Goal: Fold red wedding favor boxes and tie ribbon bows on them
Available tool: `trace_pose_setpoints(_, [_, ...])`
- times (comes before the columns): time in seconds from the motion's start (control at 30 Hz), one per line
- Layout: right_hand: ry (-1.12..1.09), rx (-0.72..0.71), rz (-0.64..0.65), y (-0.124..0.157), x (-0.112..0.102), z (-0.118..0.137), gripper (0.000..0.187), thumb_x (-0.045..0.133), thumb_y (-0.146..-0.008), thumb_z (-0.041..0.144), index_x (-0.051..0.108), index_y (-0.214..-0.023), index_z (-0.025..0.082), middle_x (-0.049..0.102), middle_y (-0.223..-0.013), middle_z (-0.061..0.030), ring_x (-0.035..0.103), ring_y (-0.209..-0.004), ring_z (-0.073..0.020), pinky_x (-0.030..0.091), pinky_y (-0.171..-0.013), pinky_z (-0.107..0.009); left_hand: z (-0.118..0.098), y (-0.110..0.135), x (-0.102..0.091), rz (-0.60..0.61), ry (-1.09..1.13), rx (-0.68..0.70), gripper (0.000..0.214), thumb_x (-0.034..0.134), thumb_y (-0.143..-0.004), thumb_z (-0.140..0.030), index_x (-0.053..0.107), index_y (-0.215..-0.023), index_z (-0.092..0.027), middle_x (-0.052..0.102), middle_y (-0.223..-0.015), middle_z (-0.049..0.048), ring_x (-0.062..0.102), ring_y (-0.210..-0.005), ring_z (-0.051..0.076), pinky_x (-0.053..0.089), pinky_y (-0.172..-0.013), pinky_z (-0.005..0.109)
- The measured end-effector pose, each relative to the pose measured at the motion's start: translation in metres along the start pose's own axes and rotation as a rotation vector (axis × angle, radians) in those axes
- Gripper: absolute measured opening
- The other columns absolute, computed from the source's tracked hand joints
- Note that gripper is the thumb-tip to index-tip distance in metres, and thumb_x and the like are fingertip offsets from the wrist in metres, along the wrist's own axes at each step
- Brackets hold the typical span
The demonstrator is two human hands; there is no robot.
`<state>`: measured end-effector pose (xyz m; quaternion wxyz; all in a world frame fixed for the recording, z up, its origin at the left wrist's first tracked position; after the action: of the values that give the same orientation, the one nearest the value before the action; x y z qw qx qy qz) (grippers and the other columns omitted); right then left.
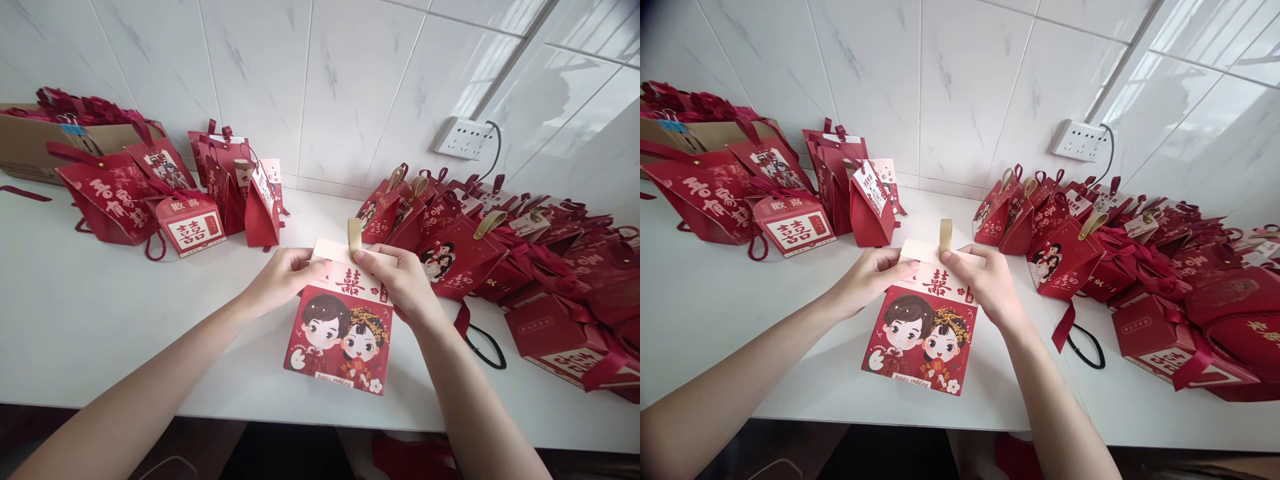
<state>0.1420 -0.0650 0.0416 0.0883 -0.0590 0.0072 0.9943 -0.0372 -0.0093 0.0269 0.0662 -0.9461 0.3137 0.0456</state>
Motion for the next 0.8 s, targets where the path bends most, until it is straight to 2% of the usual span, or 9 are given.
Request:
trace_pose_setpoints(0.3, [-0.017, -0.013, -0.004, 0.0017, 0.0003, 0.0024, 0.032, 0.072, -0.065, 0.044, 0.056, -0.068, 0.017, 0.06, -0.056, 0.0001, 0.052, -0.045, -0.0098, 0.037, -0.04, -0.019, -0.0016, 0.0007, 0.0005, -0.009, -0.057, 0.019, 0.034, 0.058, -0.077, -0.045, 0.053, -0.063, -0.015, 0.053, -0.061, -0.0005, 0.051, -0.056, 0.011, 0.038, -0.051, 0.022])
trace_pose_setpoints(0.6, [0.0, -0.05, -0.009, 0.0018, -0.0004, 0.0018, 0.034, 0.071, -0.066, 0.045, 0.052, -0.064, 0.017, 0.056, -0.053, 0.0017, 0.047, -0.043, -0.0083, 0.033, -0.039, -0.019, -0.0018, 0.0008, 0.0013, 0.018, -0.019, 0.011, 0.031, 0.059, -0.077, -0.044, 0.056, -0.066, -0.015, 0.057, -0.064, 0.0005, 0.054, -0.06, 0.013, 0.04, -0.053, 0.023])
trace_pose_setpoints(0.8, [-0.028, -0.033, 0.023, 0.0027, 0.0003, 0.0036, 0.035, 0.072, -0.065, 0.047, 0.054, -0.068, 0.017, 0.058, -0.058, 0.001, 0.051, -0.047, -0.0091, 0.036, -0.042, -0.019, -0.002, 0.0008, 0.0011, 0.0, 0.001, 0.058, 0.029, 0.06, -0.077, -0.042, 0.057, -0.067, -0.015, 0.055, -0.066, -0.0007, 0.052, -0.062, 0.011, 0.039, -0.055, 0.021])
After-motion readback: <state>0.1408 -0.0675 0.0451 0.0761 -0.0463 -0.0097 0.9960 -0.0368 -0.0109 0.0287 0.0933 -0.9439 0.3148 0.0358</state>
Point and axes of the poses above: each hand's wrist, its own y-axis away from the middle knuckle, its own x-axis out of the palm, z = x × y, the point moved 1 cm from there along -y, towards the middle knuckle
